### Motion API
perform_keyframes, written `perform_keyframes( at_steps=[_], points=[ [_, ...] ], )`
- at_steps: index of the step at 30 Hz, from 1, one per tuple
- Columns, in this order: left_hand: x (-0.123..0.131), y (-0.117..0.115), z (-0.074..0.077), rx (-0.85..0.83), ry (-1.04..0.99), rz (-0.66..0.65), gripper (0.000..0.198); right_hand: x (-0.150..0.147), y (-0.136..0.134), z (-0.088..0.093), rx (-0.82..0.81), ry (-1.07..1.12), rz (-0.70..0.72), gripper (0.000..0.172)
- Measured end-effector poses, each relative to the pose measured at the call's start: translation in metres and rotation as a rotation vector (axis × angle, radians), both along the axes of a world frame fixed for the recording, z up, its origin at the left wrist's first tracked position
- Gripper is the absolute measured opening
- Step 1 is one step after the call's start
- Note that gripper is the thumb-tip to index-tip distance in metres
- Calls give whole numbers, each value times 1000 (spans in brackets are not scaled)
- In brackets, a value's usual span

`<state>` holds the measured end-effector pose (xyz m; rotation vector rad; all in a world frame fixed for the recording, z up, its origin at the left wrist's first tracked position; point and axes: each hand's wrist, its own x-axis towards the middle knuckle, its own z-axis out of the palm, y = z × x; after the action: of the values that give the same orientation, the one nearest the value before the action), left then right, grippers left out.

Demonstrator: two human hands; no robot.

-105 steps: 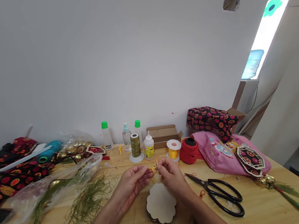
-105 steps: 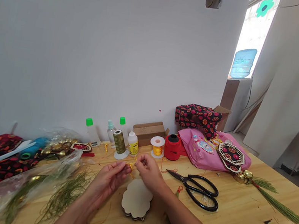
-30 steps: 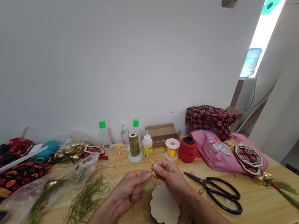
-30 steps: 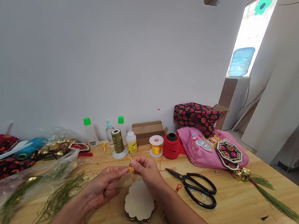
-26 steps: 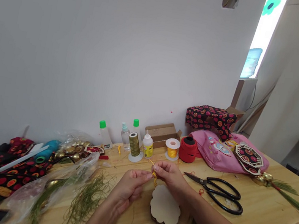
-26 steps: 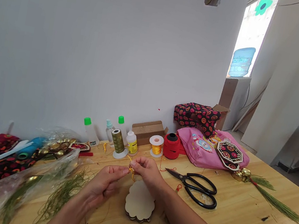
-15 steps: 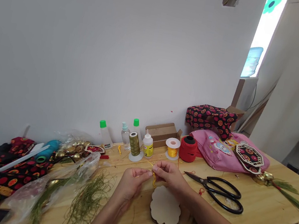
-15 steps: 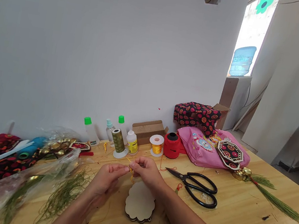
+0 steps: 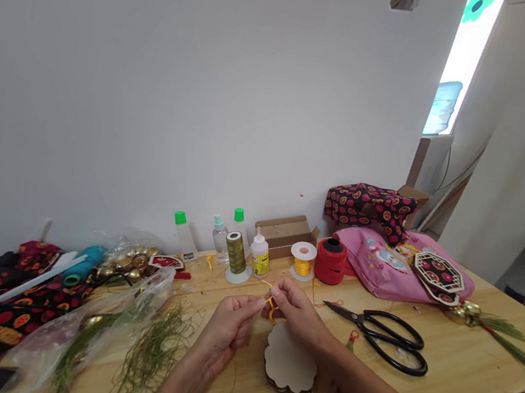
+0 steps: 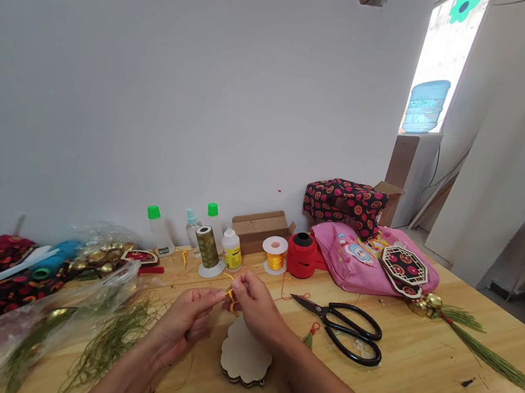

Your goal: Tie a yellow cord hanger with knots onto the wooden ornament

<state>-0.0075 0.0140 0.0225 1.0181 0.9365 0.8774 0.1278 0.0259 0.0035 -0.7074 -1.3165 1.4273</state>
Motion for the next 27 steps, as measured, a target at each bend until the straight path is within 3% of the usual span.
perform_keyframes(
  at_steps=[3, 8, 16, 20, 27],
  points=[
    [-1, 0, -2, 48, 8, -73, 25, 0, -1, 0, 65, -63, 4, 25],
    [1, 2, -6, 159, 109, -10, 23, 3, -1, 4, 78, -149, -9, 21],
    [1, 4, -1, 322, 297, -48, 26, 5, 0, 6, 118, -226, 28, 19],
    [-1, 2, 4, 325, 389, -50, 26, 5, 1, 2, 116, -237, 42, 19],
    [-1, 0, 4, 224, 354, 9, 25, 7, 4, -5, 228, -300, 34, 17]
  ],
)
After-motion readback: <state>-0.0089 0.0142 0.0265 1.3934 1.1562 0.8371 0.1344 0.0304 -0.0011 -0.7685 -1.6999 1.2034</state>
